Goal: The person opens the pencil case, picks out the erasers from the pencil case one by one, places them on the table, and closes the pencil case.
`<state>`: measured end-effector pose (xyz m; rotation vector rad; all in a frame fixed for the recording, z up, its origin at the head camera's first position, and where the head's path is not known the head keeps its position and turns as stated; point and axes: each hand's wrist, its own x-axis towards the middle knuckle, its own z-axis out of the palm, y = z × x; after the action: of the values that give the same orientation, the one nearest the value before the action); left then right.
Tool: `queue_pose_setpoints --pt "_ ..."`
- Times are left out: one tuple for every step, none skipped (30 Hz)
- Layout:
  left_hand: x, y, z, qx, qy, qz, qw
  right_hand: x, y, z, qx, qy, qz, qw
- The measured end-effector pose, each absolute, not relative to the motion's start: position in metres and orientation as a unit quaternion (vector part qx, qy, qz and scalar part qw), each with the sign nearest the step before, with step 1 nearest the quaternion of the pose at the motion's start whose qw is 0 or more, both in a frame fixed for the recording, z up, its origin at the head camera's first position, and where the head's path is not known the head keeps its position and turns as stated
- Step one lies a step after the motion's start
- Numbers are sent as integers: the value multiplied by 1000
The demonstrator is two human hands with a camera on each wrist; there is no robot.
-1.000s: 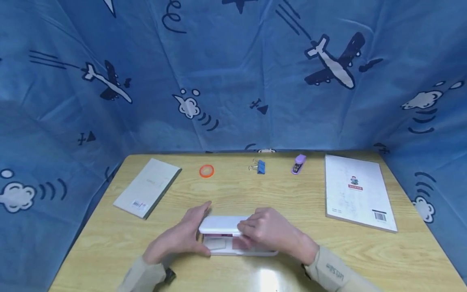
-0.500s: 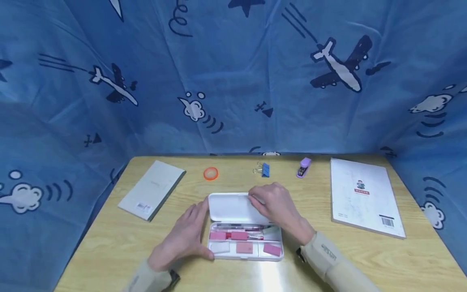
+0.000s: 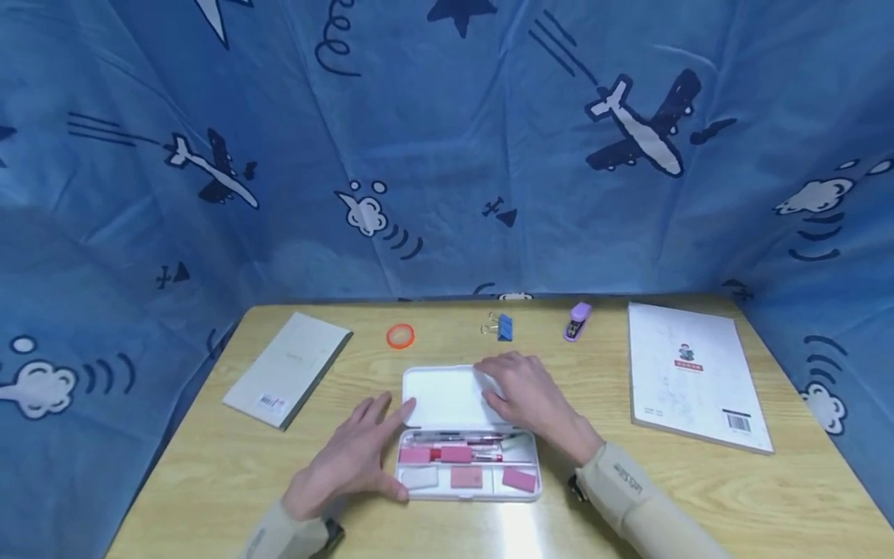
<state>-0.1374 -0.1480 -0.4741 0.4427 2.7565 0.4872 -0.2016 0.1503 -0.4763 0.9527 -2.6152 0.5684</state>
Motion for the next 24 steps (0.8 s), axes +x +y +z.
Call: queue_pose_setpoints --pt "-137 -148 -474 154 960 173 156 -201 150 -477 329 -912 191 151" --pt "-138 -148 -474 154 959 175 158 -200 149 -476 326 -915 185 151" --pt "-138 -149 -474 153 959 177 161 -198 147 -475 322 -917 180 151" --pt "-138 -149 -475 152 958 177 163 -196 145 -473 321 -918 176 154" --pt "-138 -149 -474 152 958 177 165 -194 142 -472 321 -918 174 155" --pt "-138 -149 -474 152 958 176 167 -191 138 -470 322 -917 173 158" --pt "-138 -149 -474 151 958 174 169 -188 134 -467 326 -916 172 161" --pt "-139 -149 -474 151 958 172 171 -185 129 -464 332 -913 173 163" --pt "-139 -150 -474 151 959 170 171 -181 123 -461 341 -909 171 165" --pt "-139 -150 -474 153 959 167 171 -177 117 -459 353 -906 169 165" --pt "-140 -150 -473 155 959 165 170 -172 111 -457 366 -901 164 162" --pt "-140 -150 -474 156 960 163 168 -167 104 -456 381 -897 158 157" --pt "-140 -151 -474 158 960 161 166 -163 97 -455 395 -894 151 147" --pt "-141 -151 -474 159 960 160 164 -158 90 -454 408 -891 146 136" --pt "-141 -151 -475 160 961 159 163 -154 84 -454 418 -889 140 123" --pt "-141 -151 -475 161 961 157 162 -150 78 -455 425 -889 135 108" --pt "-141 -152 -476 161 961 157 163 -146 73 -455 429 -889 129 95" --pt "-140 -152 -476 161 961 157 163 -144 69 -456 428 -891 123 85" --pt "-141 -152 -476 161 961 156 163 -142 65 -457 425 -894 117 78" --pt "-141 -152 -476 162 961 157 163 -140 62 -458 419 -898 110 75" --pt "-141 -152 -476 162 961 157 162 -139 60 -459 413 -902 101 72" --pt "-141 -152 -476 162 960 157 163 -138 58 -460 407 -906 95 72" --pt "-141 -153 -476 162 960 158 163 -138 56 -460 400 -909 89 73" --pt "-141 -153 -476 162 960 157 163 -137 54 -461 393 -913 85 73"
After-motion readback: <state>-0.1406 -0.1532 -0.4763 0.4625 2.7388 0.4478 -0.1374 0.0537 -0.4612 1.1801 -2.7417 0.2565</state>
